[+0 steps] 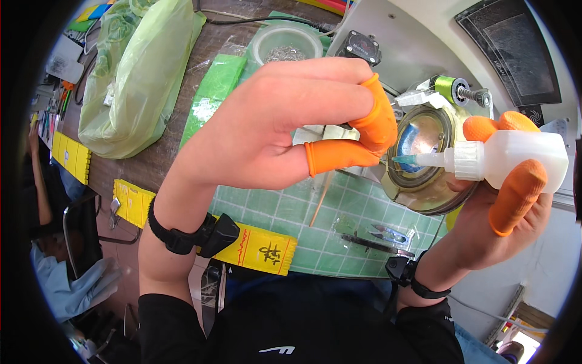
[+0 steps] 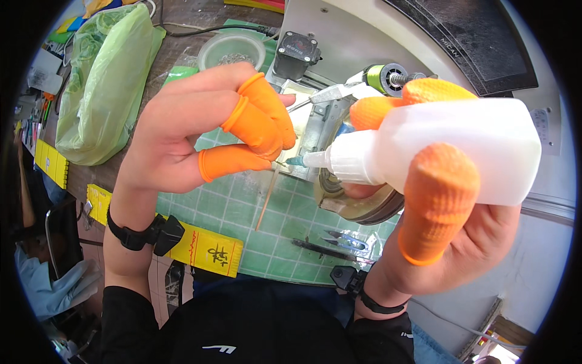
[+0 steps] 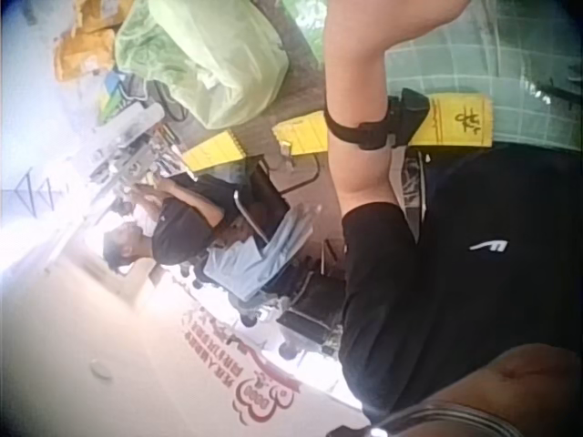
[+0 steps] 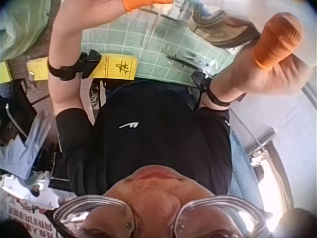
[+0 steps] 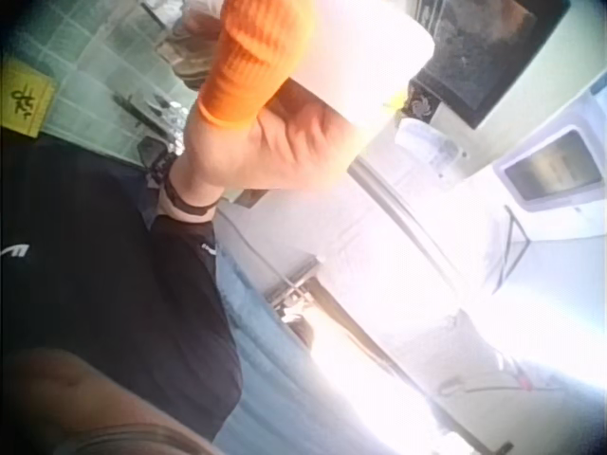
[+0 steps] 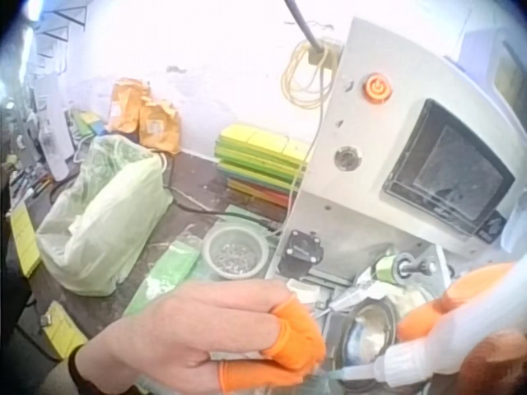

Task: Assembling small electrical components onto a yellow strip using a winding machine, tweezers, and adhesive.

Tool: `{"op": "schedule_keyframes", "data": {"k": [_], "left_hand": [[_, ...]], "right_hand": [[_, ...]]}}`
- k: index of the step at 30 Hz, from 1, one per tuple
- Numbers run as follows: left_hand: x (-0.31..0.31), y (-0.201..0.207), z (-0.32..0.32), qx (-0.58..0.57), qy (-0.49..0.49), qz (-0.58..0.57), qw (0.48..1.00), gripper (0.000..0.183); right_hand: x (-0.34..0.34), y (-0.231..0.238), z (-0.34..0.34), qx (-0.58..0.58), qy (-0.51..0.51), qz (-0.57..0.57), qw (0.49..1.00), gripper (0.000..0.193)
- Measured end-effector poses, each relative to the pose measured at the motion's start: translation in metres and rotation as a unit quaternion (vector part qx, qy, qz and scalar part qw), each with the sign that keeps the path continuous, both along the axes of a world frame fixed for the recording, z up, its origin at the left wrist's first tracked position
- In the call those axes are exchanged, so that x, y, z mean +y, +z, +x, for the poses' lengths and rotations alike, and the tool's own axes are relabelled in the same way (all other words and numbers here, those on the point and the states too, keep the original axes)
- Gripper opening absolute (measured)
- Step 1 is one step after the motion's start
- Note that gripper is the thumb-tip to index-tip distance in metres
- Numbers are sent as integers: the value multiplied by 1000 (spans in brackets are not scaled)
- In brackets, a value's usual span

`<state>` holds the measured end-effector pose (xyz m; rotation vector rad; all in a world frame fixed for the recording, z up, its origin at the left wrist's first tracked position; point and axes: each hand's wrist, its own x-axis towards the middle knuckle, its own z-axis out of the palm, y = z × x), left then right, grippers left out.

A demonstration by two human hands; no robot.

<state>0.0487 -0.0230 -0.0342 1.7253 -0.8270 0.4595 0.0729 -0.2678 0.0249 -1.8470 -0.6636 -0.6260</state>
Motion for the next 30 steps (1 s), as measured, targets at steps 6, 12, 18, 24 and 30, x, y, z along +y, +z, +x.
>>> {"op": "schedule_keyframes", "data": {"k": [6, 12, 18, 24, 30], "left_hand": [[1, 0, -1, -5, 4, 6, 1000, 19], [-2, 3, 0, -1, -4, 7, 1000, 17], [-2, 10, -6, 27, 13, 24, 999, 12], [-9, 7, -14, 93, 27, -20, 995, 11], [1, -11, -15, 108, 37, -21, 993, 37]], "right_hand": [[1, -2, 1, 7, 28, 29, 999, 54], [-6, 1, 1, -2, -30, 16, 999, 60], [-48, 1, -35, 51, 16, -11, 999, 64], [-248, 49, -29, -12, -141, 332, 933, 43], [-298, 14, -15, 26, -313, -64, 947, 18]]}}
